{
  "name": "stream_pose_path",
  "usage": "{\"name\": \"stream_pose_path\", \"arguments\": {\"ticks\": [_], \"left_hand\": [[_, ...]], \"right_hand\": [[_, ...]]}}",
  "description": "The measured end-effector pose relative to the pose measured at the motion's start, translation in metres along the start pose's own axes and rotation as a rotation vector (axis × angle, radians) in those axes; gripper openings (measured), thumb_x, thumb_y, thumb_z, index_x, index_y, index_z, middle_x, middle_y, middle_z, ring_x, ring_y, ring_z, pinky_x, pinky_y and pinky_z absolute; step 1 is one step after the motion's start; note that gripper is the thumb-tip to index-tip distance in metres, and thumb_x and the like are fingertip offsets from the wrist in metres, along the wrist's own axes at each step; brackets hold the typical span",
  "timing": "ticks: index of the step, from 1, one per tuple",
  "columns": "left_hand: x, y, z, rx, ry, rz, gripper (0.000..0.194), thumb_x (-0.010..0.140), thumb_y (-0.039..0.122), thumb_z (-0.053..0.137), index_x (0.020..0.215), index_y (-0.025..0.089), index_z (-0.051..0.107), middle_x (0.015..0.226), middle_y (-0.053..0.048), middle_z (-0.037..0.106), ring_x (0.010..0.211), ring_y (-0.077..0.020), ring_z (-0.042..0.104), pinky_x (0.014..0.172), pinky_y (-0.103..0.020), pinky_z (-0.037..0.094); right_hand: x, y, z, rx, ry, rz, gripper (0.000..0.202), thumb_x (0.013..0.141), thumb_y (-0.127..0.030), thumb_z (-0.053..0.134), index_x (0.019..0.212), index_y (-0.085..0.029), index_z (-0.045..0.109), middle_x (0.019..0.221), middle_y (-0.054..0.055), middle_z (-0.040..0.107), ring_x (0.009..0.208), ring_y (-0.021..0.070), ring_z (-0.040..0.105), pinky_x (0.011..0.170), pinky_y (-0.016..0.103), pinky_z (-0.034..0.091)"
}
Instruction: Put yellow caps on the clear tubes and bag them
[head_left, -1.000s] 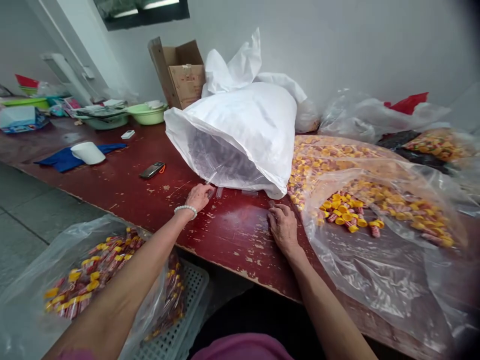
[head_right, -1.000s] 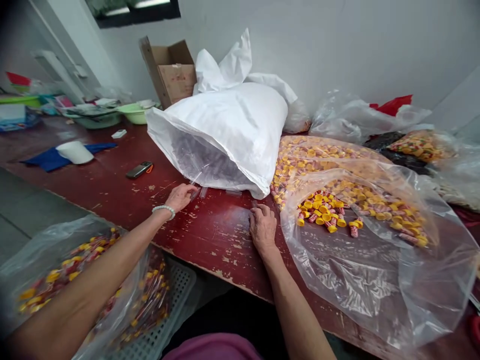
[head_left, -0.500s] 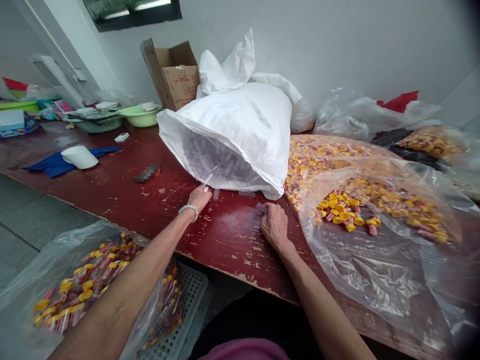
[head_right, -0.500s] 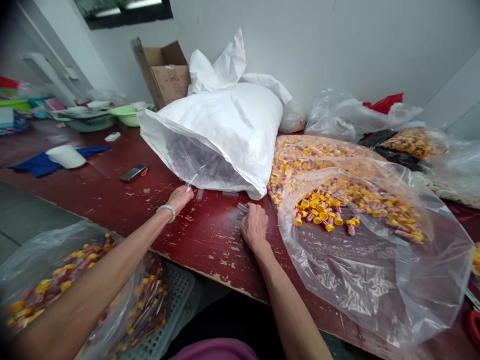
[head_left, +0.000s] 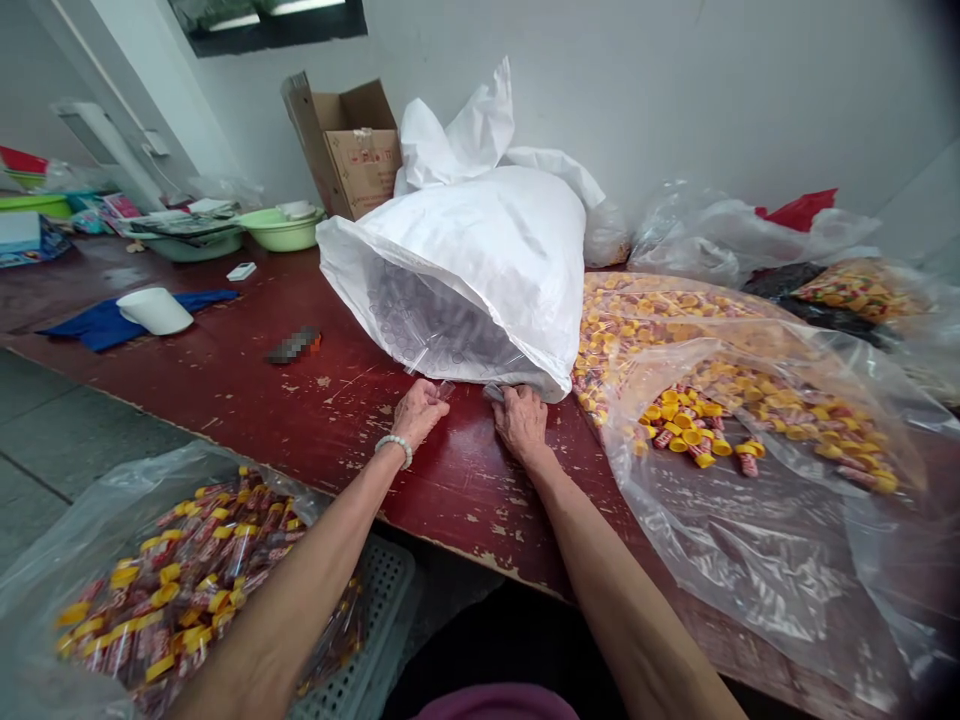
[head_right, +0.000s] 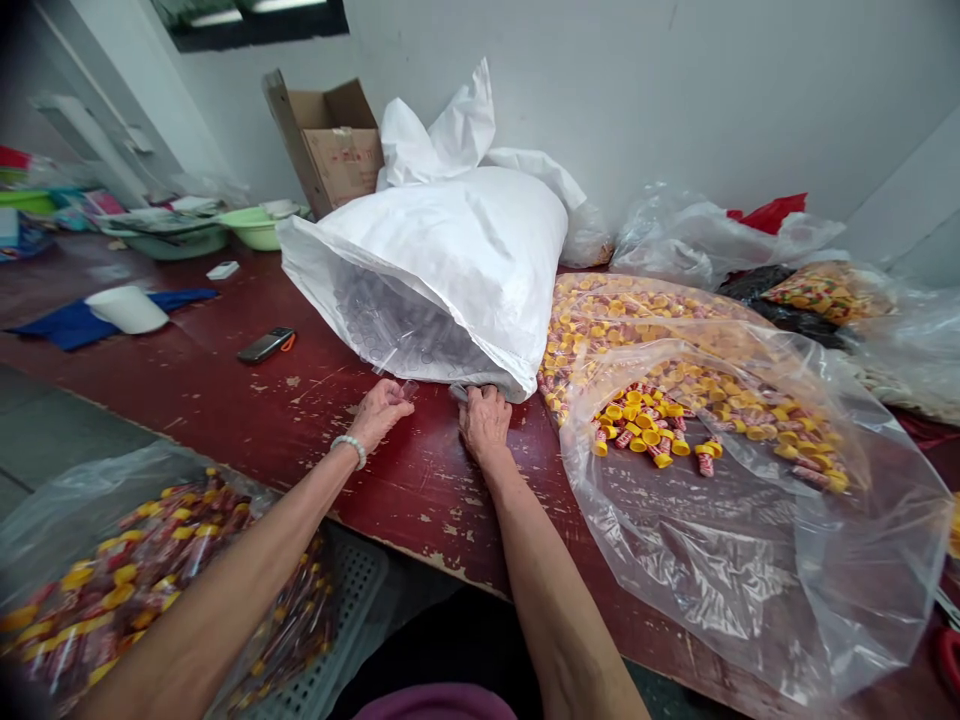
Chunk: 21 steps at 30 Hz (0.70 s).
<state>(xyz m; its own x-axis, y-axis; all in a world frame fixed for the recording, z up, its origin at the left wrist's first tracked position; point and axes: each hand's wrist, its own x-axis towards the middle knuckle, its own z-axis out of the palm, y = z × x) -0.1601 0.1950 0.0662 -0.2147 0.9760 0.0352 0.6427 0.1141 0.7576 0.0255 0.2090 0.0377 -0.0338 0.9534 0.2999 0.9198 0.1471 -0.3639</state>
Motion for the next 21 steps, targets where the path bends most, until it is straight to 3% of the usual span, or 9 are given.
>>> {"name": "stream_pose_path", "arguments": {"ticks": [3,6,11,16,18,21], "left_hand": [[-0.019,0.0,0.003,-0.474,-0.153,0.01,0.045,0.063,0.025,0.066,0.105,0.018,0.052,0.072,0.001,0.062,0.061,-0.0127,0.059,0.06,-0.025,0.043],[-0.035,0.005,0.007,-0.719,-0.26,-0.068,0.044,0.063,0.026,0.069,0.103,0.015,0.055,0.072,0.001,0.062,0.059,-0.0111,0.061,0.056,-0.022,0.041],[-0.053,0.012,0.012,-0.841,-0.324,-0.065,0.027,0.063,0.024,0.071,0.084,0.014,0.059,0.078,-0.002,0.066,0.063,-0.0098,0.061,0.057,-0.021,0.042],[-0.071,0.013,0.022,-0.948,-0.43,0.101,0.029,0.065,0.014,0.069,0.092,0.016,0.06,0.096,-0.003,0.067,0.09,-0.0133,0.062,0.082,-0.026,0.046],[-0.077,0.014,0.026,-1.003,-0.482,0.135,0.04,0.066,0.011,0.067,0.104,0.018,0.059,0.108,-0.005,0.065,0.104,-0.0167,0.059,0.092,-0.03,0.044],[-0.082,0.014,0.031,-1.034,-0.518,0.163,0.053,0.065,0.007,0.066,0.116,0.02,0.056,0.121,-0.007,0.06,0.114,-0.0196,0.054,0.098,-0.033,0.041]], "right_hand": [[-0.003,0.005,0.0,0.151,-0.001,0.008,0.029,0.085,-0.034,0.052,0.109,-0.019,0.062,0.106,0.013,0.059,0.1,0.0268,0.051,0.084,0.038,0.038],[-0.017,0.011,-0.003,0.334,-0.009,-0.048,0.031,0.087,-0.036,0.049,0.112,-0.02,0.059,0.105,0.008,0.063,0.097,0.0216,0.055,0.085,0.034,0.042],[-0.057,0.009,-0.014,0.858,0.011,-0.088,0.033,0.083,-0.042,0.056,0.107,-0.02,0.06,0.105,0.006,0.064,0.097,0.0189,0.058,0.088,0.033,0.045],[-0.078,-0.002,-0.024,1.152,-0.096,-0.075,0.032,0.082,-0.039,0.058,0.109,-0.022,0.059,0.108,0.004,0.065,0.1,0.0189,0.059,0.092,0.035,0.045],[-0.08,-0.004,-0.027,1.191,-0.12,-0.09,0.031,0.083,-0.038,0.057,0.109,-0.022,0.059,0.109,0.004,0.065,0.1,0.0184,0.06,0.093,0.035,0.045],[-0.084,-0.004,-0.03,1.06,-0.122,-0.14,0.029,0.085,-0.038,0.054,0.109,-0.022,0.059,0.105,0.004,0.064,0.098,0.0183,0.059,0.093,0.035,0.044]]}}
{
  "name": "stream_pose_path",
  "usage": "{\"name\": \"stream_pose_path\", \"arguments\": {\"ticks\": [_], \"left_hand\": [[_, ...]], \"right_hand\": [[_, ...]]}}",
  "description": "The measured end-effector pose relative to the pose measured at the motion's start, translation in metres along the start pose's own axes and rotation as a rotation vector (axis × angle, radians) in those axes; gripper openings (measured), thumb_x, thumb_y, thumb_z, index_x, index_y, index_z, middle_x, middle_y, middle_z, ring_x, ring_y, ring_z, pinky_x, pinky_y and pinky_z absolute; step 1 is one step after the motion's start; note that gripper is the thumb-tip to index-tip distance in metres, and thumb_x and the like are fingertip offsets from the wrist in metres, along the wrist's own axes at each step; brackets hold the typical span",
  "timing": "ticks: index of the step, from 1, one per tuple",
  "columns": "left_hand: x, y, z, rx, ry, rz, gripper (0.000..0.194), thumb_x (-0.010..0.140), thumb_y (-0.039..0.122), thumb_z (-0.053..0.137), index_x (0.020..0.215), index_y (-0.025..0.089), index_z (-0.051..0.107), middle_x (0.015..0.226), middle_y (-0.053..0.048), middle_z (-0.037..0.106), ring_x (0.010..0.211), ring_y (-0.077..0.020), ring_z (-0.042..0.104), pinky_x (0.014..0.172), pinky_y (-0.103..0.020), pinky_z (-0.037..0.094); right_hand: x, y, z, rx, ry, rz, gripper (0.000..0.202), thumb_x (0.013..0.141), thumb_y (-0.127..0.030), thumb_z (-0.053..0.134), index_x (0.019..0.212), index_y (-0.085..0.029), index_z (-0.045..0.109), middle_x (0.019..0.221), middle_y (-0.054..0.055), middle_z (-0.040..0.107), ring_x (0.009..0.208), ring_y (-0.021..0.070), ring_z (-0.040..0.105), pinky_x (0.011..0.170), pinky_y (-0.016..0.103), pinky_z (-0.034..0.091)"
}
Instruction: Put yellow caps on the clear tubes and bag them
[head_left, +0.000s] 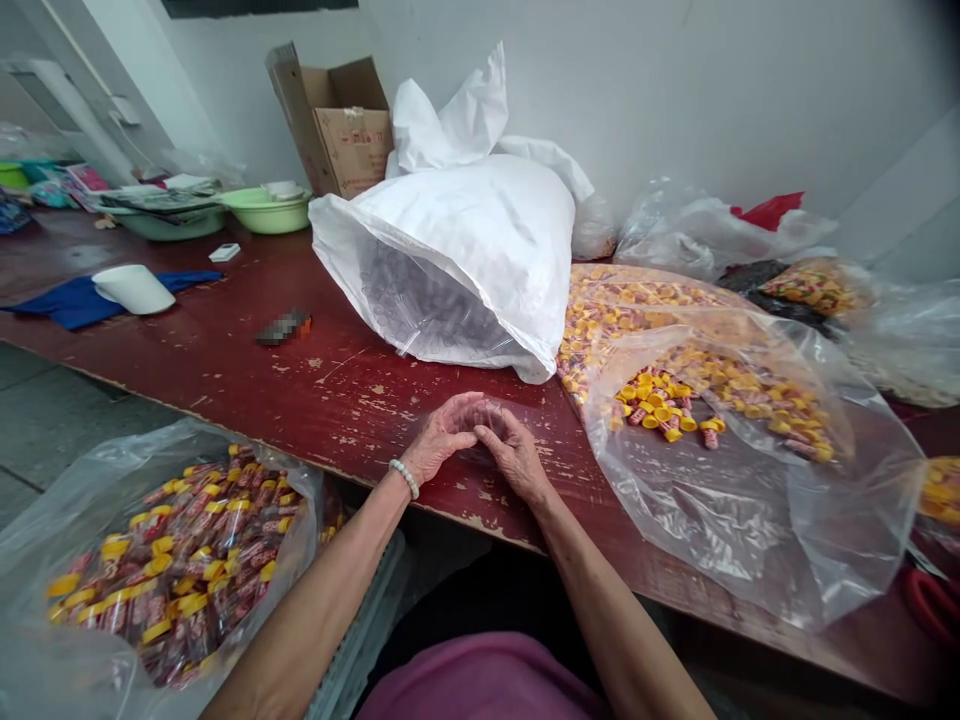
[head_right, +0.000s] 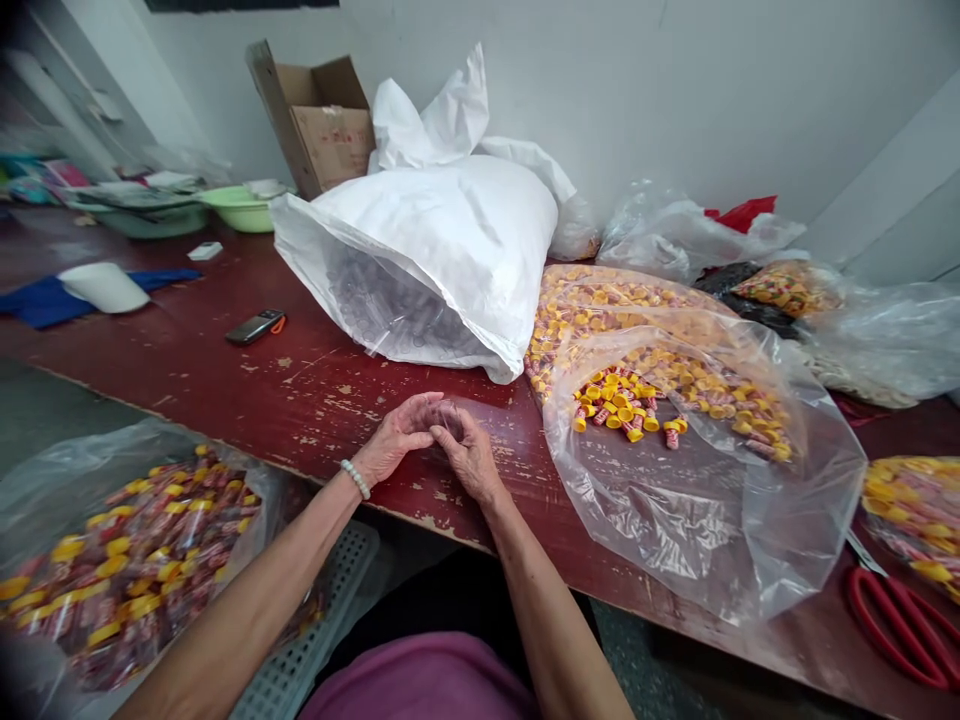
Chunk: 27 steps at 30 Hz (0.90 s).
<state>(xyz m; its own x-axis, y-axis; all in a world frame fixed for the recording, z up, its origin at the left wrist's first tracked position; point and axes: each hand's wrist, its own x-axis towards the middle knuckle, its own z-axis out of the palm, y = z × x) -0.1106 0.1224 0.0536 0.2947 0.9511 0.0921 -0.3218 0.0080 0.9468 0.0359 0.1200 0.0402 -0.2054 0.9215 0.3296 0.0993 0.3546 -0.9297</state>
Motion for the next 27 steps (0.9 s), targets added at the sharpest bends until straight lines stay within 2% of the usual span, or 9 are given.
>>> {"name": "stream_pose_path", "arguments": {"ticks": [3,5,9,13,16,19,21,23,27], "left_hand": [[0.0,-0.004,0.002,0.027,0.012,0.04,0.056,0.062,0.004,0.067,0.114,0.019,0.057,0.123,-0.008,0.059,0.116,-0.0209,0.054,0.099,-0.033,0.041],[0.001,-0.005,0.004,0.078,0.054,0.055,0.05,0.061,0.006,0.068,0.109,0.016,0.059,0.117,-0.01,0.063,0.109,-0.021,0.058,0.095,-0.033,0.044],[0.003,-0.005,0.009,0.213,0.078,0.039,0.039,0.062,0.012,0.07,0.1,0.013,0.06,0.105,-0.01,0.067,0.096,-0.0195,0.063,0.088,-0.034,0.048],[0.002,-0.001,0.01,0.256,0.064,0.02,0.037,0.067,0.016,0.067,0.102,0.017,0.055,0.107,-0.008,0.067,0.1,-0.0187,0.062,0.09,-0.034,0.048],[0.0,0.003,0.01,0.248,0.042,-0.015,0.037,0.068,0.018,0.067,0.102,0.018,0.053,0.101,-0.006,0.068,0.099,-0.0184,0.063,0.089,-0.033,0.048],[-0.001,0.007,0.011,0.277,0.037,-0.019,0.04,0.07,0.021,0.067,0.107,0.018,0.053,0.099,-0.007,0.068,0.098,-0.0181,0.062,0.086,-0.031,0.048],[-0.002,0.009,0.012,0.297,0.035,-0.017,0.04,0.072,0.025,0.066,0.11,0.018,0.054,0.099,-0.007,0.067,0.097,-0.018,0.061,0.083,-0.03,0.049],[-0.002,0.009,0.013,0.302,0.029,-0.006,0.039,0.074,0.028,0.064,0.111,0.018,0.054,0.098,-0.007,0.066,0.094,-0.0174,0.061,0.081,-0.028,0.049],[0.0,0.006,0.014,0.324,0.0,-0.007,0.04,0.077,0.033,0.063,0.113,0.019,0.053,0.099,-0.006,0.063,0.091,-0.0163,0.061,0.08,-0.028,0.05]], "right_hand": [[-0.005,-0.001,0.0,-0.249,-0.016,-0.029,0.028,0.086,-0.038,0.052,0.107,-0.02,0.058,0.102,0.006,0.059,0.095,0.0191,0.056,0.09,0.036,0.045],[-0.008,-0.001,0.001,-0.36,0.004,-0.049,0.029,0.087,-0.036,0.051,0.11,-0.019,0.055,0.107,0.009,0.054,0.1,0.0199,0.053,0.092,0.038,0.044],[-0.014,-0.002,-0.004,-0.439,0.03,-0.065,0.033,0.088,-0.033,0.049,0.118,-0.019,0.049,0.116,0.012,0.048,0.111,0.0201,0.048,0.097,0.038,0.042],[-0.024,-0.007,-0.023,-0.514,0.07,-0.064,0.038,0.089,-0.023,0.045,0.127,-0.019,0.043,0.112,0.011,0.053,0.103,0.0202,0.053,0.092,0.039,0.045],[-0.033,-0.017,-0.039,-0.632,-0.028,-0.026,0.033,0.088,-0.024,0.046,0.121,-0.02,0.048,0.105,0.01,0.056,0.095,0.0208,0.055,0.086,0.039,0.047],[-0.038,-0.03,-0.047,-0.731,-0.136,0.044,0.03,0.09,-0.029,0.046,0.117,-0.019,0.052,0.098,0.008,0.052,0.086,0.0192,0.055,0.079,0.037,0.049],[-0.038,-0.038,-0.044,-0.724,-0.18,0.028,0.029,0.092,-0.026,0.04,0.116,-0.021,0.055,0.094,0.007,0.049,0.081,0.0166,0.054,0.077,0.034,0.049],[-0.035,-0.042,-0.037,-0.667,-0.169,-0.019,0.029,0.091,-0.022,0.041,0.116,-0.022,0.056,0.092,0.005,0.048,0.079,0.0148,0.053,0.077,0.032,0.049],[-0.028,-0.039,-0.02,-0.508,0.021,-0.058,0.025,0.083,-0.02,0.055,0.108,-0.019,0.056,0.096,0.006,0.055,0.084,0.0159,0.055,0.079,0.032,0.049]]}}
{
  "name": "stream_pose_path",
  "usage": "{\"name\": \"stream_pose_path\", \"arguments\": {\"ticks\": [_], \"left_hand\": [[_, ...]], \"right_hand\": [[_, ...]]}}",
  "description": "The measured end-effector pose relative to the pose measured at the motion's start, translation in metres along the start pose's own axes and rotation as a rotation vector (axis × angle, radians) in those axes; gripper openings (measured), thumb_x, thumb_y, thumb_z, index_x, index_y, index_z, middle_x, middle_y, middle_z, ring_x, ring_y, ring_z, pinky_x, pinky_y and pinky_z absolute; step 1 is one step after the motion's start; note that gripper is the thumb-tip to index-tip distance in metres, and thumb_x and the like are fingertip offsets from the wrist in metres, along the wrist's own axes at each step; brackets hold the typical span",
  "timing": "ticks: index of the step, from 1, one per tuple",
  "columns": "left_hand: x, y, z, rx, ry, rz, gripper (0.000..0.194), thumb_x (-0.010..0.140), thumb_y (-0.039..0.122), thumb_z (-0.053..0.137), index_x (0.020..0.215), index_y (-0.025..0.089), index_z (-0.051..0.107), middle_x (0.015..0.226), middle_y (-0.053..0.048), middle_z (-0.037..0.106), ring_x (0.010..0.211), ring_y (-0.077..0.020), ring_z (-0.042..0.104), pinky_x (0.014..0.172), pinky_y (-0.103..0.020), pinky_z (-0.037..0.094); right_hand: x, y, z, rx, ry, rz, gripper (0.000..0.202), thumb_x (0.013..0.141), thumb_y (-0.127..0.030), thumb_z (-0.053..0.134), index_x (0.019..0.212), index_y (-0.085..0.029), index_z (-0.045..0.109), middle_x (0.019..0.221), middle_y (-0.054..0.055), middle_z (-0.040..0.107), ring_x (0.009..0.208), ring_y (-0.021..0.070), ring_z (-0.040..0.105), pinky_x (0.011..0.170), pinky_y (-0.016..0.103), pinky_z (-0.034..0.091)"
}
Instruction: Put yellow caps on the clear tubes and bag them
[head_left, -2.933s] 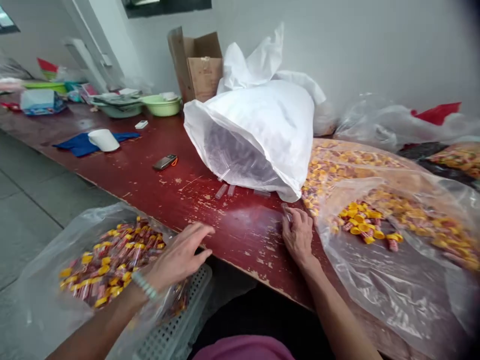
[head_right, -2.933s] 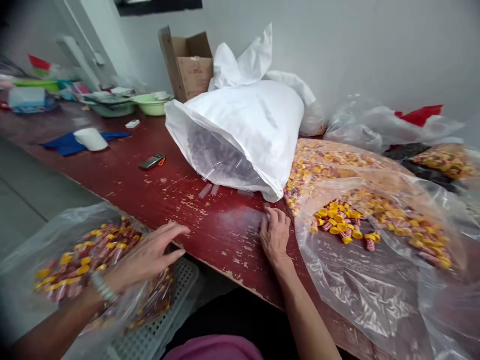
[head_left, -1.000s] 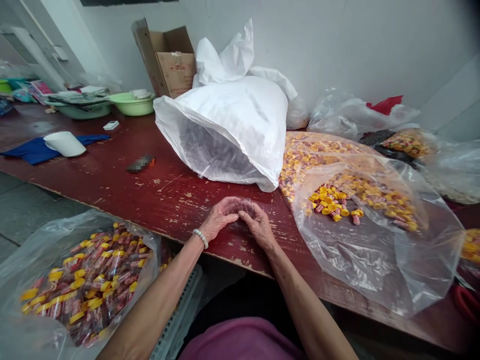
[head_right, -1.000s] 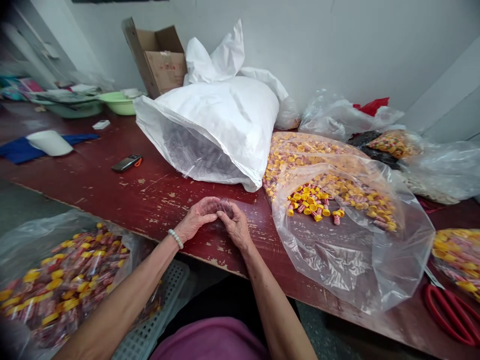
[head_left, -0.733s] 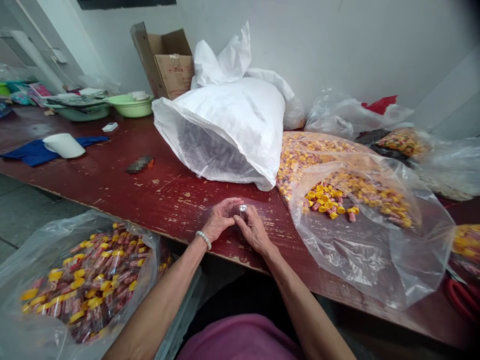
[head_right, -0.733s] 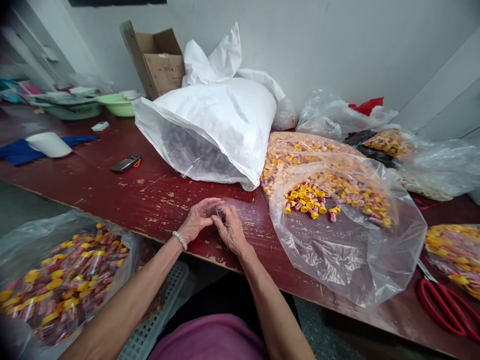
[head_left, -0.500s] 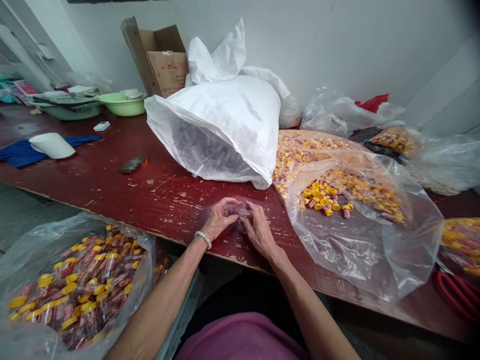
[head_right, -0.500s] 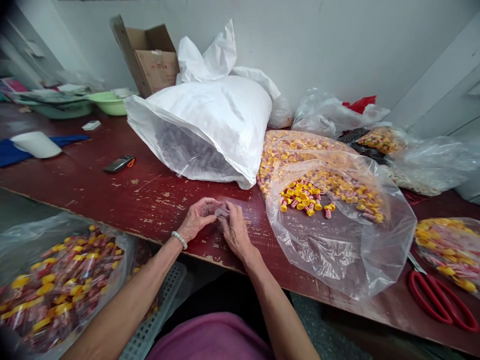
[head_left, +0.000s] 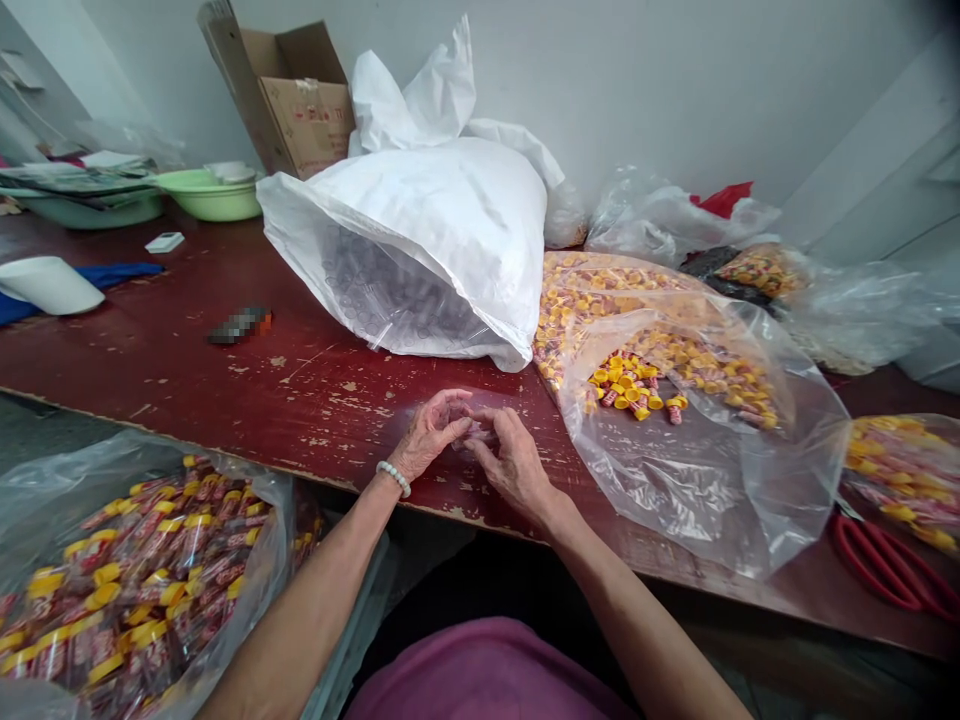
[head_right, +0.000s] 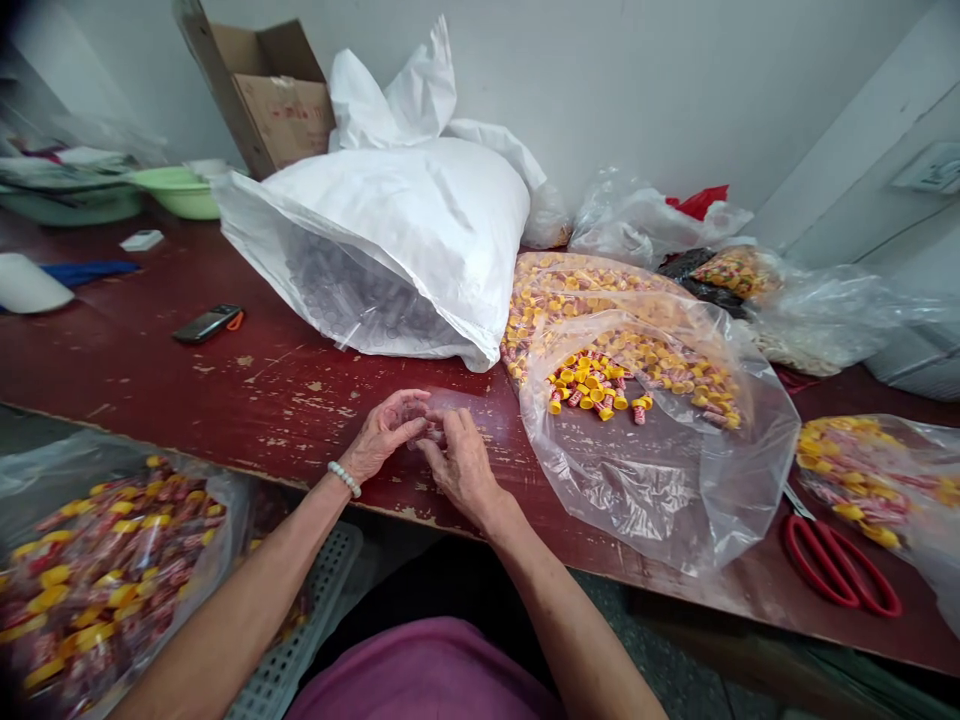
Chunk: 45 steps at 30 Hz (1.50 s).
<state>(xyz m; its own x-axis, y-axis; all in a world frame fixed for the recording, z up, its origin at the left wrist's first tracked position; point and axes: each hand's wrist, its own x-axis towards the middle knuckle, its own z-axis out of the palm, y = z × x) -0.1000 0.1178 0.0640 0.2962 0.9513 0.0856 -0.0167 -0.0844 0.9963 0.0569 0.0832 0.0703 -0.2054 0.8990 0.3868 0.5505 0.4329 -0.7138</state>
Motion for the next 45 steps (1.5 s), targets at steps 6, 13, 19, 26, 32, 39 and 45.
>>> {"name": "stream_pose_path", "arguments": {"ticks": [6,13,19,26,32,39,45], "left_hand": [[0.001,-0.005,-0.001,0.007,-0.148,-0.033,0.051,0.075,0.035,0.067,0.121,0.021,0.05,0.118,-0.009,0.059,0.105,-0.0203,0.058,0.091,-0.032,0.046],[0.0,-0.006,0.0,0.092,-0.25,-0.021,0.071,0.061,0.028,0.078,0.123,0.024,0.045,0.122,-0.009,0.058,0.111,-0.0233,0.057,0.095,-0.034,0.045],[0.001,-0.01,0.01,0.249,-0.125,0.06,0.054,0.065,0.026,0.073,0.113,0.021,0.051,0.102,-0.006,0.065,0.093,-0.0193,0.063,0.086,-0.032,0.049],[0.005,-0.016,0.023,0.137,0.049,0.088,0.038,0.063,0.023,0.072,0.095,0.019,0.052,0.083,-0.003,0.065,0.077,-0.0176,0.066,0.073,-0.032,0.054],[0.007,-0.014,0.059,0.068,-0.046,0.034,0.037,0.061,0.021,0.07,0.094,0.019,0.052,0.082,-0.002,0.065,0.07,-0.0146,0.064,0.071,-0.03,0.054],[0.005,-0.013,0.088,0.196,-0.167,0.084,0.034,0.062,0.014,0.064,0.094,0.018,0.054,0.084,-0.004,0.065,0.075,-0.0146,0.063,0.071,-0.026,0.05],[0.006,-0.016,0.084,0.296,-0.198,0.122,0.034,0.064,0.016,0.064,0.097,0.019,0.056,0.085,-0.003,0.066,0.075,-0.0154,0.061,0.072,-0.026,0.048]], "right_hand": [[-0.002,0.006,0.012,0.115,0.127,0.082,0.026,0.079,-0.021,0.059,0.104,-0.02,0.053,0.098,0.004,0.057,0.081,0.0142,0.059,0.074,0.03,0.051],[-0.003,0.004,0.001,0.219,0.049,0.14,0.03,0.073,-0.014,0.062,0.102,-0.022,0.059,0.096,0.002,0.065,0.083,0.0148,0.063,0.075,0.03,0.054],[-0.008,-0.007,-0.031,0.07,0.002,-0.039,0.016,0.081,-0.02,0.056,0.093,-0.023,0.065,0.091,-0.001,0.069,0.084,0.013,0.064,0.077,0.026,0.051],[-0.013,0.082,-0.13,-0.392,0.525,0.354,0.018,0.082,-0.025,0.048,0.089,-0.016,0.062,0.09,0.008,0.063,0.082,0.0183,0.057,0.079,0.036,0.046],[-0.023,0.149,-0.159,-0.472,0.534,0.47,0.02,0.078,-0.028,0.053,0.088,-0.015,0.064,0.09,0.01,0.063,0.087,0.0222,0.054,0.085,0.04,0.041],[-0.049,0.06,-0.12,-0.09,0.441,0.213,0.028,0.089,-0.032,0.046,0.11,-0.02,0.058,0.103,0.008,0.06,0.09,0.0178,0.058,0.079,0.032,0.048],[-0.047,0.014,-0.084,-0.053,0.22,0.034,0.023,0.089,-0.021,0.046,0.107,-0.022,0.06,0.101,0.007,0.056,0.094,0.0153,0.057,0.084,0.029,0.048]]}}
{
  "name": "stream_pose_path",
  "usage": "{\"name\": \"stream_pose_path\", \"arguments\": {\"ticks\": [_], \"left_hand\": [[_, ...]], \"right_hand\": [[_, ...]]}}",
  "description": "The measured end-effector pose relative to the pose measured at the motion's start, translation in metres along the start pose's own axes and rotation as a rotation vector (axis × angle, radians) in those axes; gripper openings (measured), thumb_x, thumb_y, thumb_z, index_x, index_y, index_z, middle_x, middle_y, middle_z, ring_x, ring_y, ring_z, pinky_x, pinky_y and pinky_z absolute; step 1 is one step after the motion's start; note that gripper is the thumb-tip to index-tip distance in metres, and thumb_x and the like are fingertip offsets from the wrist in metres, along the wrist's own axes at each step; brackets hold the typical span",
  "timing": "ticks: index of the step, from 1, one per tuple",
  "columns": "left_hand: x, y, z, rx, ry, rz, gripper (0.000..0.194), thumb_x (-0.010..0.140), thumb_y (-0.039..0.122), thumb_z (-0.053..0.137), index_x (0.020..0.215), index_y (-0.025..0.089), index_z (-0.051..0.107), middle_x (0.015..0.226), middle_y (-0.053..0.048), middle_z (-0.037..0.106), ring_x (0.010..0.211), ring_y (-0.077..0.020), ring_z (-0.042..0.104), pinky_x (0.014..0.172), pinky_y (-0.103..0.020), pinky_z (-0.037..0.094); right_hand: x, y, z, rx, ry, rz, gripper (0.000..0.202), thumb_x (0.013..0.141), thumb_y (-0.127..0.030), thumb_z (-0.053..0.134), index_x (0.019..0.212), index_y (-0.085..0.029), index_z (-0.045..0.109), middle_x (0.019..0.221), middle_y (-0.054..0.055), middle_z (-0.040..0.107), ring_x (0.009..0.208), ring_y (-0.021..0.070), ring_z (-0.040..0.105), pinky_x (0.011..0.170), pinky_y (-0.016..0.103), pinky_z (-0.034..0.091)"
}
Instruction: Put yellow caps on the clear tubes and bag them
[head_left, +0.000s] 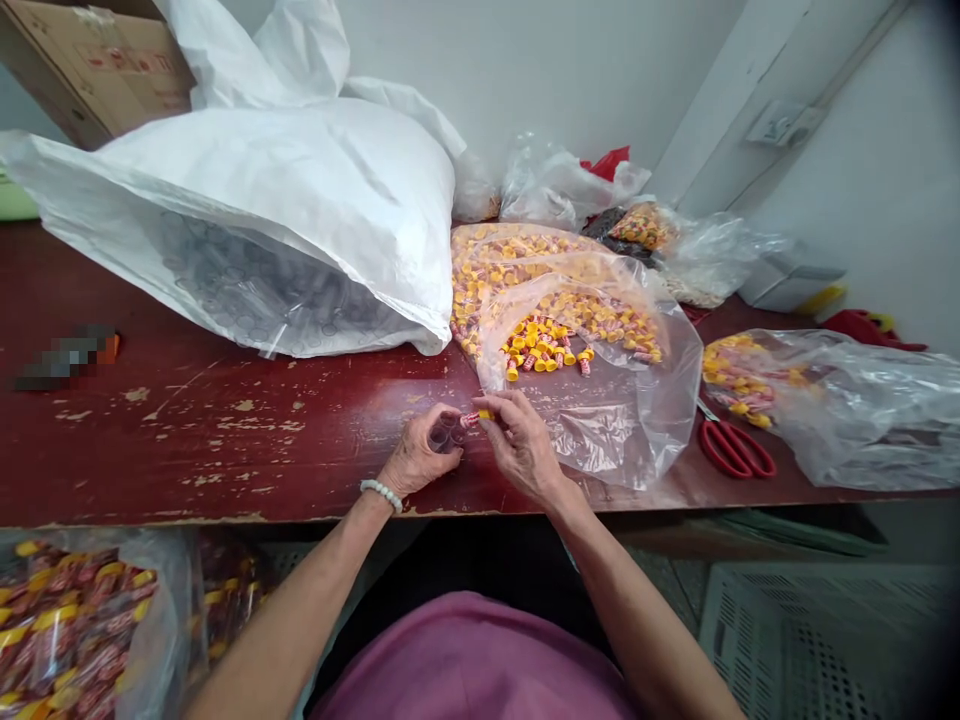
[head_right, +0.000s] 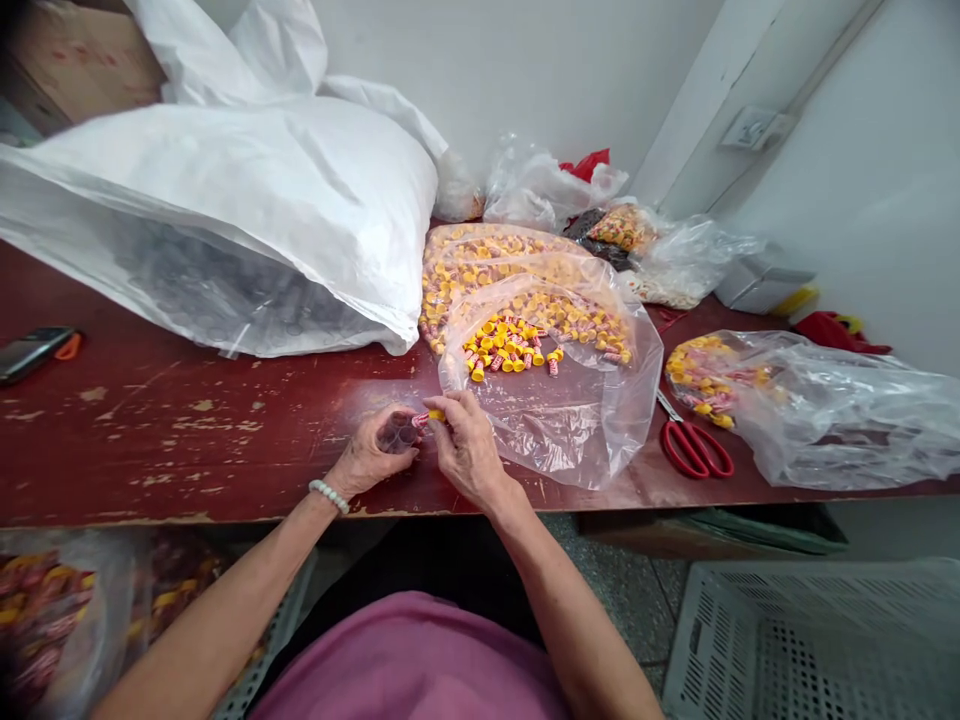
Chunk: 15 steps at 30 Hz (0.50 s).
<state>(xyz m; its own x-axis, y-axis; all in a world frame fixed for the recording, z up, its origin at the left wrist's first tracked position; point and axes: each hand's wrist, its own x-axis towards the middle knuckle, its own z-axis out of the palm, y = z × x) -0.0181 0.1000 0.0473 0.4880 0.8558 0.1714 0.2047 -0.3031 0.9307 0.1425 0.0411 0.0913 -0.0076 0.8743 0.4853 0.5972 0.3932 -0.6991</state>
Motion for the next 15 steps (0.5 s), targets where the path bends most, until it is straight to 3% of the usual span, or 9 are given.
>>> {"name": "stream_pose_path", "arguments": {"ticks": [8,11,15], "left_hand": [[0.001,-0.001,-0.002,0.082,-0.011,0.041,0.033,0.065,0.016,0.062,0.098,0.017,0.056,0.084,-0.002,0.064,0.073,-0.0143,0.059,0.069,-0.024,0.046],[0.001,-0.001,-0.002,0.135,-0.013,0.043,0.033,0.065,0.015,0.061,0.097,0.016,0.056,0.081,-0.001,0.063,0.071,-0.0132,0.058,0.067,-0.023,0.045],[0.002,-0.001,-0.002,0.133,-0.011,0.074,0.031,0.065,0.013,0.059,0.096,0.016,0.055,0.081,-0.001,0.062,0.072,-0.0125,0.058,0.067,-0.022,0.045]], "right_hand": [[0.003,0.005,0.003,-0.062,-0.061,-0.038,0.036,0.085,-0.015,0.048,0.121,-0.02,0.048,0.103,0.007,0.06,0.09,0.0159,0.058,0.082,0.031,0.049],[0.001,0.009,0.006,-0.091,0.003,-0.044,0.032,0.081,-0.006,0.041,0.107,-0.019,0.055,0.107,0.009,0.056,0.096,0.017,0.056,0.085,0.033,0.049],[-0.005,0.013,0.02,-0.185,-0.022,-0.148,0.039,0.075,0.001,0.037,0.099,-0.019,0.059,0.109,0.01,0.052,0.105,0.0195,0.05,0.089,0.037,0.047]]}}
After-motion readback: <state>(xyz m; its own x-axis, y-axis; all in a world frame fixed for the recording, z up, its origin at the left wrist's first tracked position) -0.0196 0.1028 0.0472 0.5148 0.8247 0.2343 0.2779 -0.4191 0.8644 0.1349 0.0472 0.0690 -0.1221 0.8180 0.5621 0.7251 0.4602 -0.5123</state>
